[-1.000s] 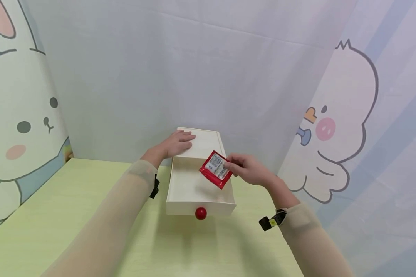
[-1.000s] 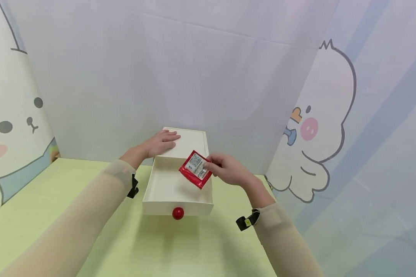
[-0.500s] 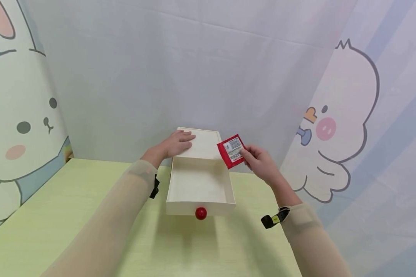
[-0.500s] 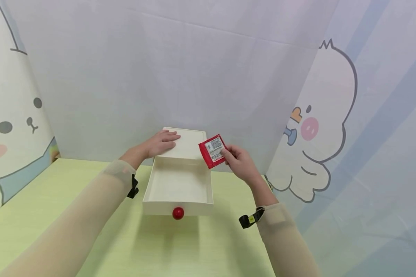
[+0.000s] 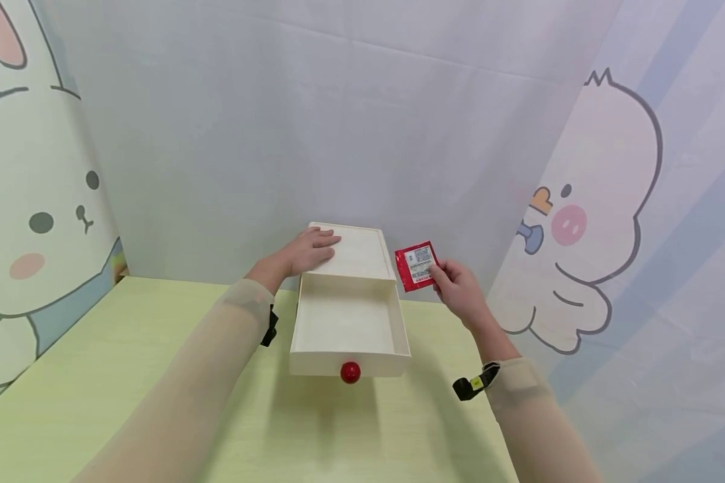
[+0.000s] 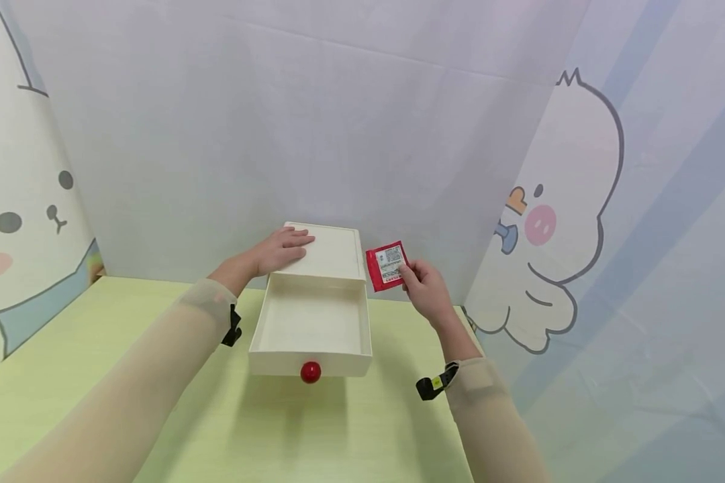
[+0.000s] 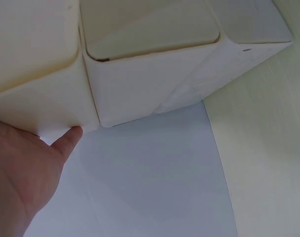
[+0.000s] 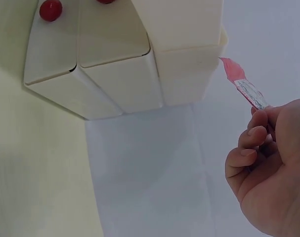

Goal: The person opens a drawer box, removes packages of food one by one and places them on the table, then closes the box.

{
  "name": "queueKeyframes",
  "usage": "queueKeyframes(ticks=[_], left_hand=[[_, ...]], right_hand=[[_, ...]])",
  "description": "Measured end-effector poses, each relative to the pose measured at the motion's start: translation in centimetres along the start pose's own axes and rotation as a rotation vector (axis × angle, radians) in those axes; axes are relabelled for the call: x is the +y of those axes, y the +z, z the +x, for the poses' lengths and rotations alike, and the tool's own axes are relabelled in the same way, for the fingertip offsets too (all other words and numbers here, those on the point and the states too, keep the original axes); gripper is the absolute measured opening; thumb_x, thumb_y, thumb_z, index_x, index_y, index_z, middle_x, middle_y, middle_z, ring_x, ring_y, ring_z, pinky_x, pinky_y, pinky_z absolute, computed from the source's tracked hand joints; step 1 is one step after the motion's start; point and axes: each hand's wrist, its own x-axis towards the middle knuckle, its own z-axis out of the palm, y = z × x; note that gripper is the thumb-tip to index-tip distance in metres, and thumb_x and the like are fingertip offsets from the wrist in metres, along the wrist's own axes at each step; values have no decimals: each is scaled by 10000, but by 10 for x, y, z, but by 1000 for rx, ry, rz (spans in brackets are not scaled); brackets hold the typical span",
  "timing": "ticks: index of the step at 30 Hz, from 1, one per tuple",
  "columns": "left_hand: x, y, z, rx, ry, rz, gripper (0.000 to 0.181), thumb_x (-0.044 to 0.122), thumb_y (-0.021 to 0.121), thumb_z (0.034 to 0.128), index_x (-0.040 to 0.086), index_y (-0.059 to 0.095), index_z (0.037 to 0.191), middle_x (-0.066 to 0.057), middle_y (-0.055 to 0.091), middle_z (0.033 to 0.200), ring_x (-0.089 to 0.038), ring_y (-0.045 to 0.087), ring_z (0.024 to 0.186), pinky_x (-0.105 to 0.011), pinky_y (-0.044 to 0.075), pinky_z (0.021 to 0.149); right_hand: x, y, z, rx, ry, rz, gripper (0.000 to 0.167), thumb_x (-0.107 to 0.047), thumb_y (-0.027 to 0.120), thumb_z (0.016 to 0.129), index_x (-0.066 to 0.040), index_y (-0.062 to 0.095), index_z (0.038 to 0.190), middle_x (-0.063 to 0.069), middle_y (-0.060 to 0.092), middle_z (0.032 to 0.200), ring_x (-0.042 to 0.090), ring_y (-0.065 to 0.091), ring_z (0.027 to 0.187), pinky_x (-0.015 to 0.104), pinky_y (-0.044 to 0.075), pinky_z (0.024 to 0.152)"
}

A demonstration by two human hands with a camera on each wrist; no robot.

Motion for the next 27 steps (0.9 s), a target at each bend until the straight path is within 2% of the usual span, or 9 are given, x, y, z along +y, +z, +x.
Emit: queueKeyframes(ticks=[6,14,22,27], left_hand=[[1,1,-1,-9,-3,-2,585,319,390,1156,117,398,1705,-147,259,1825,-442,56,1720,-658,49,1383],[3,0,-1,-8,-14,-9,581,318,387,1154,129,408,1703,-137,264,1827,-426,58,1725,-646,55,1387],[3,0,-2,-6,-7,4,588,322,371,1159,117,386,1710,-153,245,1829,-440,42,1722,-653,42,1385],[4,1,-2,-6,-4,4,588,319,367,1157,116,389,1709,-154,249,1827,-444,46,1720,-656,44,1383]], right_hand=[[19,4,1,9,65,19,361,-327,558,1161,20,640,1223,72,594,891,138,490,724,227,430,602],[47,15,4,10,167,90,302,-211,474,1174,41,601,1280,32,564,903,97,457,671,220,403,572],[76,26,5,27,202,5,302,-195,531,1149,43,596,1323,67,645,940,123,517,735,239,439,617],[92,35,2,20,257,-9,321,-207,546,1148,49,599,1335,76,662,940,136,520,722,244,443,619]])
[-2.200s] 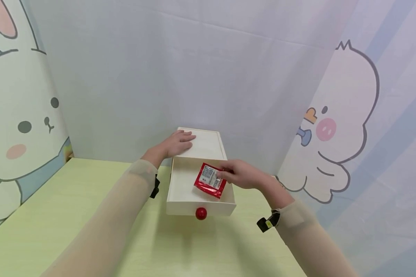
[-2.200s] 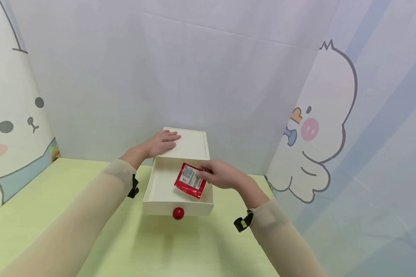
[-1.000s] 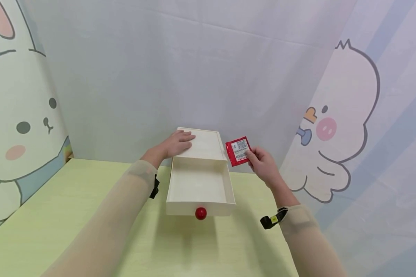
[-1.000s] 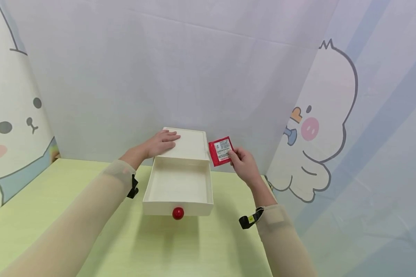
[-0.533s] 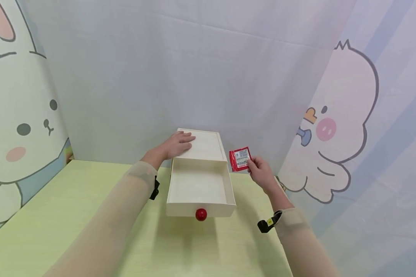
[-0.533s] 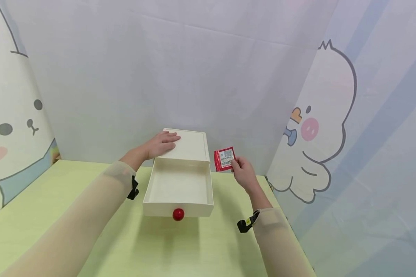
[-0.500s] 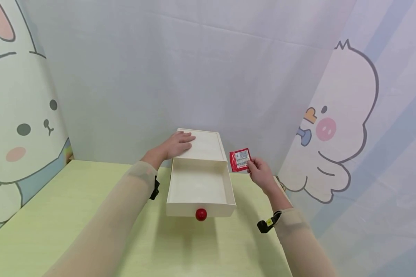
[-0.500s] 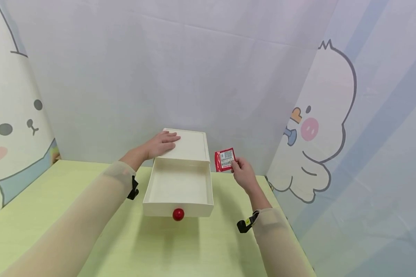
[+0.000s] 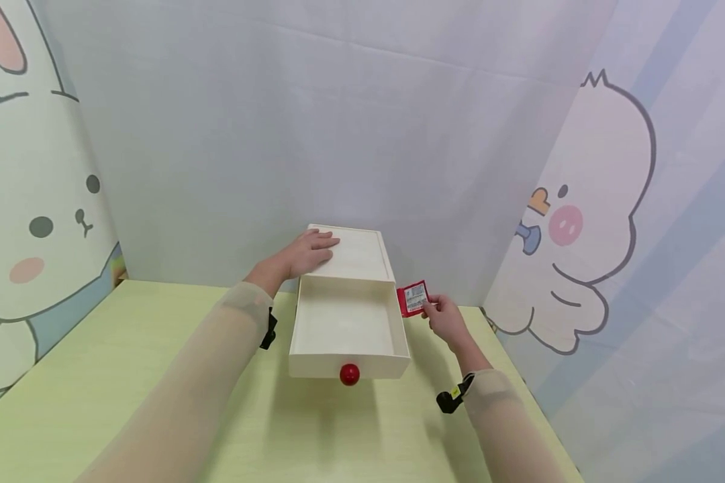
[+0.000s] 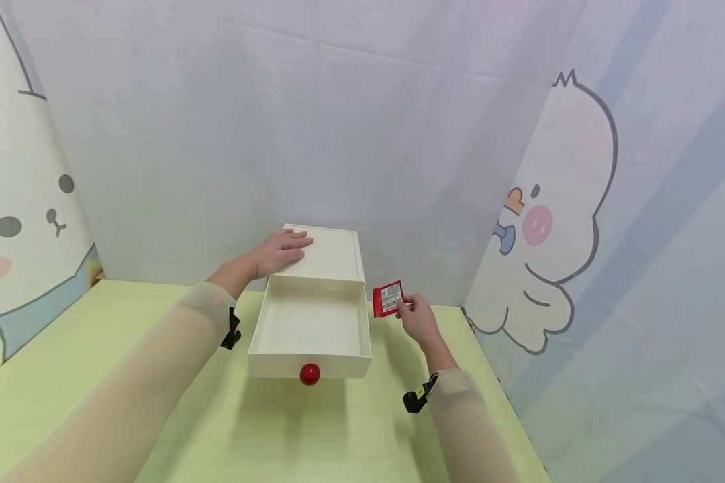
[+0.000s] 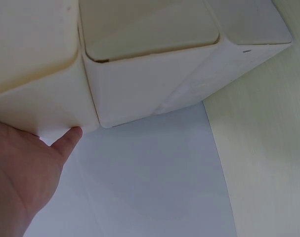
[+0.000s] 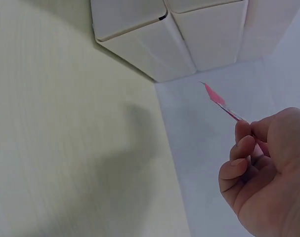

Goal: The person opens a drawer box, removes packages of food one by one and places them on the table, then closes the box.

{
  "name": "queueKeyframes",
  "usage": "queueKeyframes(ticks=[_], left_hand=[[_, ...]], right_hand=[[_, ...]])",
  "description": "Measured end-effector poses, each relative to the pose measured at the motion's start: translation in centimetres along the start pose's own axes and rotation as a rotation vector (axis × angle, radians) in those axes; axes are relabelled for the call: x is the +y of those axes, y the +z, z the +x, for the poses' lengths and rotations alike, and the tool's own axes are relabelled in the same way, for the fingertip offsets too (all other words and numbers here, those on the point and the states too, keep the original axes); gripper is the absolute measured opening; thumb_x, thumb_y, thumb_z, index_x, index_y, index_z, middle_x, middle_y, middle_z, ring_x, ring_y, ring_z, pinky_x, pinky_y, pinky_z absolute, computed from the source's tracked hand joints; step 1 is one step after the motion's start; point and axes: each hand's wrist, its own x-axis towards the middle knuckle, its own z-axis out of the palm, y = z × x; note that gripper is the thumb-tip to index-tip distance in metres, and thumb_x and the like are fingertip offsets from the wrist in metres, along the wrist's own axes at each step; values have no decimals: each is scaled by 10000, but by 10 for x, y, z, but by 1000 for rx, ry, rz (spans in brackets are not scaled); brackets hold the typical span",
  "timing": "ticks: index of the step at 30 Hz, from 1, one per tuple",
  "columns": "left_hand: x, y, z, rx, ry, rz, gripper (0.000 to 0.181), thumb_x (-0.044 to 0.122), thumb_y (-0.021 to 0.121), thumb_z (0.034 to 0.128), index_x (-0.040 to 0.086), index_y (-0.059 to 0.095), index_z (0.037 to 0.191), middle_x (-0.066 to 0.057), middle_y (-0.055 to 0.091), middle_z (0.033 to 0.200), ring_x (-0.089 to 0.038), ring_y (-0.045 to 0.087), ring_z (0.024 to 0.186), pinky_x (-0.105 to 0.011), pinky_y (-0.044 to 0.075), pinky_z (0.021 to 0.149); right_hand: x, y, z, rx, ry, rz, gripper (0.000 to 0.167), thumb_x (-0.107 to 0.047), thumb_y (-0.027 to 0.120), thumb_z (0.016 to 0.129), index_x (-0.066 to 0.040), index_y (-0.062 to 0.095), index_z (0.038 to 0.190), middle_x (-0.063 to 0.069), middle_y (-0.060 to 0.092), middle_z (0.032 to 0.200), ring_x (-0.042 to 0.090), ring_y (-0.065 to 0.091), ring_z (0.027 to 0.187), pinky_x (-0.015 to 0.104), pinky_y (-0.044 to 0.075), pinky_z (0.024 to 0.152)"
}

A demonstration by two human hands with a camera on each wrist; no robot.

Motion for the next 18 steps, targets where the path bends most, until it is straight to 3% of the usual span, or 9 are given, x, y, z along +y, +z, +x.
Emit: queueKeyframes(ticks=[8,18], left_hand=[[1,1,-1,0,-6,0,589,320,369,1156,121,386,1710,-150,245,1829,-437,46,1722,-653,44,1385],[2,0,-1,2,0,-7,587,312,377,1154,115,398,1706,-155,260,1824,-436,50,1722,-649,47,1386]], right_hand=[[24,16,4,-14,62,51,354,-174,504,1155,79,599,1383,33,629,890,88,464,624,221,395,560],[39,33,7,-8,153,112,403,-128,447,1142,110,581,1439,-7,636,872,70,486,634,197,408,570]])
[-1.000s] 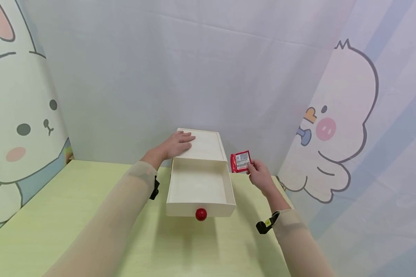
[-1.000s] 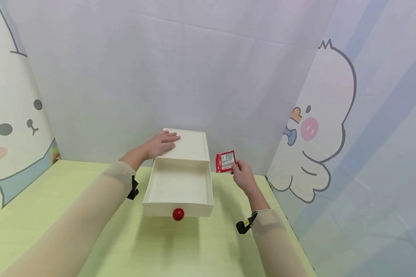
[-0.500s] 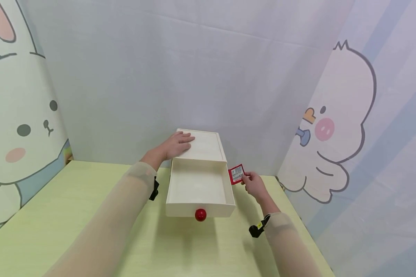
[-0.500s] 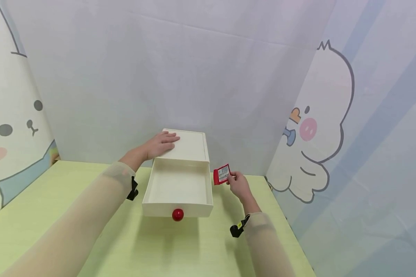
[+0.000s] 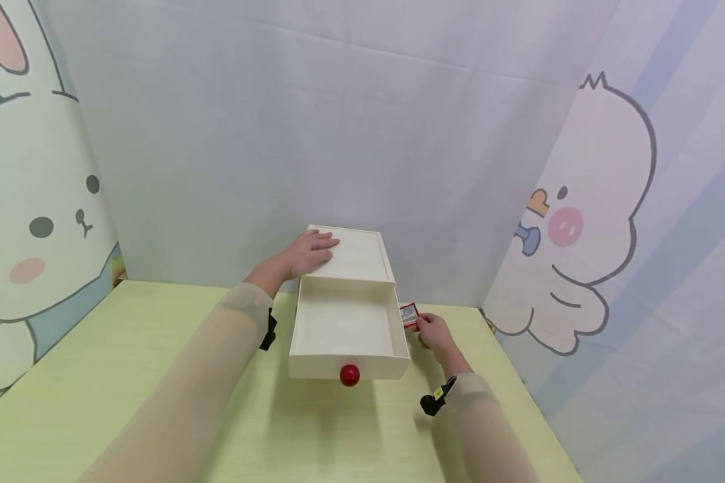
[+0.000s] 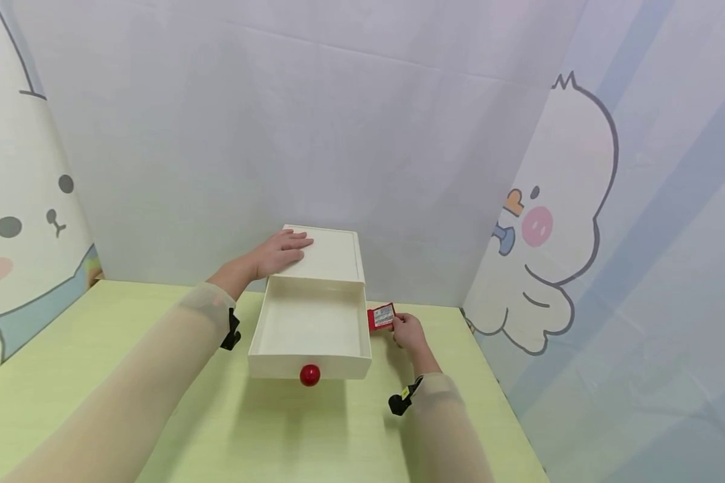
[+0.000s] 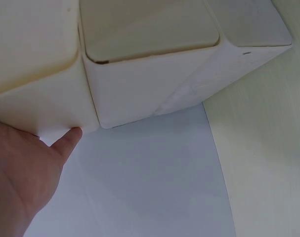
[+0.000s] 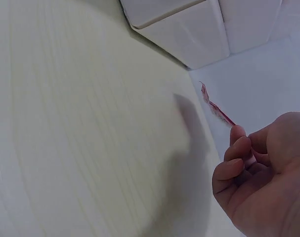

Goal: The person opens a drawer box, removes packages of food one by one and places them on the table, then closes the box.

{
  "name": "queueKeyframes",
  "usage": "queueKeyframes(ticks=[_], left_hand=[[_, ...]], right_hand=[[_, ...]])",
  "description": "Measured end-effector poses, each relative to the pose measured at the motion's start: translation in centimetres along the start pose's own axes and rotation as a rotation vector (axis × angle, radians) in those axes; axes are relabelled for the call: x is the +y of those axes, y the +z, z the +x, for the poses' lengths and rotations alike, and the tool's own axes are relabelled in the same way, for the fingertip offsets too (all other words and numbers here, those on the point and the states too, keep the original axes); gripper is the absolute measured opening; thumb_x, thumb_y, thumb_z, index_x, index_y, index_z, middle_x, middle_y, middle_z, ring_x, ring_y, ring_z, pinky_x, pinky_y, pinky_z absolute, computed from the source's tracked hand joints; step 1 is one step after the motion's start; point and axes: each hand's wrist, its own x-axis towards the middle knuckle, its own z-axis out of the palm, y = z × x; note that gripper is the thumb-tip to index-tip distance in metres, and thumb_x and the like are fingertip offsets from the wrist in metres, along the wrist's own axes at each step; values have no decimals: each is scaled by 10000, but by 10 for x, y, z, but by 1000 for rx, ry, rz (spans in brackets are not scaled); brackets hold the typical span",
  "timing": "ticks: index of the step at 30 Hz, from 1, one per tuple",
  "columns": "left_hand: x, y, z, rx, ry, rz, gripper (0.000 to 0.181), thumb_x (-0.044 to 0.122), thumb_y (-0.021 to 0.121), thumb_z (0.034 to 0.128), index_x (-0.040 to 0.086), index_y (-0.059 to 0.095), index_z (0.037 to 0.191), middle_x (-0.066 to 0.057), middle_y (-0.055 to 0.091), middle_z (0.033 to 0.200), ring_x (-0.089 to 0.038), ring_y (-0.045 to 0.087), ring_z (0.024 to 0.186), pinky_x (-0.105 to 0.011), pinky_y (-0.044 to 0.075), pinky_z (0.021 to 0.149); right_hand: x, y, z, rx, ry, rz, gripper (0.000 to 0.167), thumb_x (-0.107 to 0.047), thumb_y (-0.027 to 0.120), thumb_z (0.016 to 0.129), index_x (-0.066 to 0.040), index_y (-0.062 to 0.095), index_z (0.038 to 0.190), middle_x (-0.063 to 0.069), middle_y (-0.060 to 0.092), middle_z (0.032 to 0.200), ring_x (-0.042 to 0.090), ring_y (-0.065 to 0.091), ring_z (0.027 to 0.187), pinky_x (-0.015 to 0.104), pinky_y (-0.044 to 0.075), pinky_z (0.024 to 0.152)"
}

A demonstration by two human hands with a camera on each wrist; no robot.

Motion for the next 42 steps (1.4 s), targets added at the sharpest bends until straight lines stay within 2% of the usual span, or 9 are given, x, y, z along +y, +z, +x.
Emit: queueKeyframes(ticks=[9,14,21,31,42], left_hand=[[0,2,2,8,1,4,585,312,384,1147,121,415,1699,-149,278,1820,-428,66,1724,-641,64,1388],[-3,2,5,16,10,19,591,322,377,1147,114,411,1700,-159,281,1816,-440,74,1720,-641,67,1388],[-4,1,4,16,2,6,590,314,381,1146,114,409,1700,-155,275,1820,-437,68,1721,-638,63,1389],[-5,1,2,10,-3,5,592,314,376,1145,114,405,1702,-151,270,1822,-435,62,1722,-636,56,1390],[-6,1,2,16,4,4,585,309,375,1150,110,409,1699,-158,278,1817,-439,68,1721,-634,63,1390]], right_hand=[[7,8,5,8,43,-37,362,-143,520,1134,104,647,1364,-23,627,789,58,453,566,200,363,540],[10,10,12,23,73,-52,348,-129,566,1109,99,654,1357,-4,603,771,73,483,592,205,383,548],[10,11,13,23,87,-18,461,-125,575,1108,126,555,1495,29,722,912,72,552,655,193,442,577],[7,8,8,17,92,-46,472,-152,564,1109,78,561,1521,174,749,1188,112,581,717,215,484,635],[7,3,5,-2,89,-78,452,-204,590,1112,19,594,1505,191,745,1271,159,614,766,262,494,690]])
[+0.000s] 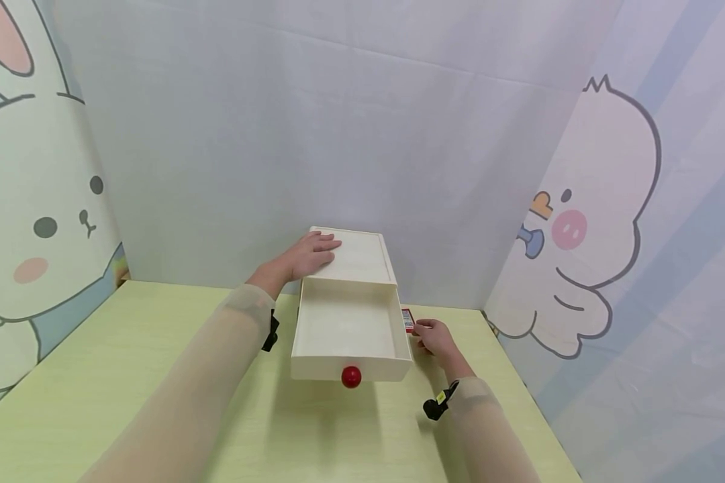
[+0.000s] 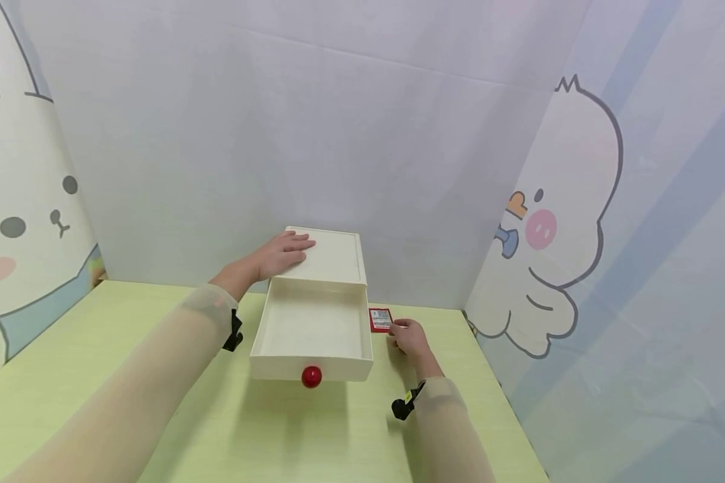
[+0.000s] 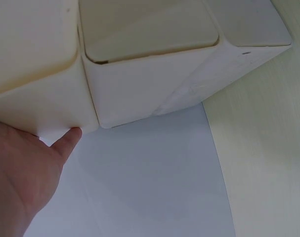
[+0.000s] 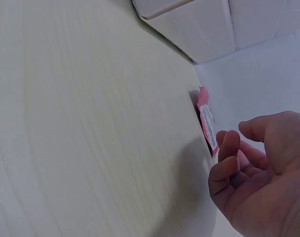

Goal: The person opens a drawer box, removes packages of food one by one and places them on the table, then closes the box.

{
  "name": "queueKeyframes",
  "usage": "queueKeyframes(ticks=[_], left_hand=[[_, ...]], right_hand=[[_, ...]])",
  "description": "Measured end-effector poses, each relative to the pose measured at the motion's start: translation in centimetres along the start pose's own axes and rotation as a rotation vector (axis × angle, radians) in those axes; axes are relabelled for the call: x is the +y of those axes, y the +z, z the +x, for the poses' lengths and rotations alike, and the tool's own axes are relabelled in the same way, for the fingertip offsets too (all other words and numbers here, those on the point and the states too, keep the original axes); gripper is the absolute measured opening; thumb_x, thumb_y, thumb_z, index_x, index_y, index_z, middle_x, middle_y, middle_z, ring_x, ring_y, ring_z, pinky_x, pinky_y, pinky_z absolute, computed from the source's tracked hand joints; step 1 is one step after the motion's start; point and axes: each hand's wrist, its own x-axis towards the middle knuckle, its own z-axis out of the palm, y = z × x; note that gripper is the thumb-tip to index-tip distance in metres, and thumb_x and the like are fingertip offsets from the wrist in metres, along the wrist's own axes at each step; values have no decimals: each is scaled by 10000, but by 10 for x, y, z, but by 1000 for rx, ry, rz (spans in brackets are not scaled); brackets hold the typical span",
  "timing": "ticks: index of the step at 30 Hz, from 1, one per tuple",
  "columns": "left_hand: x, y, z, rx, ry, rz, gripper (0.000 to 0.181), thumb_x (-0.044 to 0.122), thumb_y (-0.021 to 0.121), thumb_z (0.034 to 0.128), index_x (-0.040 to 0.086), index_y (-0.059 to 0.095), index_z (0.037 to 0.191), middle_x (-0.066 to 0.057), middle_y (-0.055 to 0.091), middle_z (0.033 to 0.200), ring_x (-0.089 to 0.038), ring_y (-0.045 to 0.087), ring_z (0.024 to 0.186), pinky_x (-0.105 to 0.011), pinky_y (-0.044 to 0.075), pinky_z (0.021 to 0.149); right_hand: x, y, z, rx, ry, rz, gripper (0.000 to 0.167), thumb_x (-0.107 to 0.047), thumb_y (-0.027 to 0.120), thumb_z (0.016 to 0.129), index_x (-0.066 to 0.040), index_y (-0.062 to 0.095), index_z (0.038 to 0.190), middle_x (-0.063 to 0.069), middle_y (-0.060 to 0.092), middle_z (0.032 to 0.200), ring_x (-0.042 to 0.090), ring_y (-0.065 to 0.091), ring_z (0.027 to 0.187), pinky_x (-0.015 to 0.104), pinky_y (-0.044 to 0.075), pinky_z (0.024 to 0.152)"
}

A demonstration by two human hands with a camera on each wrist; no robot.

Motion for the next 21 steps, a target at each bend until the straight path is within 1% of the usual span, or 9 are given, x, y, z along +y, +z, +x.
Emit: queueKeyframes(ticks=[7,15,21], left_hand=[[0,0,-1,-2,2,3,584,302,376,1151,109,407,1701,-160,277,1818,-442,64,1720,-639,58,1389],[1,1,0,5,6,-1,586,307,373,1144,117,426,1695,-146,293,1816,-430,82,1722,-617,62,1394],[1,1,-1,5,4,-17,581,301,379,1144,112,432,1691,-149,292,1815,-432,78,1722,-617,63,1394]], right_hand=[[2,-1,-4,-16,-20,-15,417,-223,597,1120,7,624,1467,190,748,1273,165,621,796,273,496,716],[4,-4,-12,-41,-78,-28,438,-247,579,1121,9,626,1474,177,760,1251,153,631,783,284,500,708],[0,-9,-21,-55,-102,-5,464,-282,557,1135,-20,607,1515,200,744,1323,173,677,835,284,536,714]])
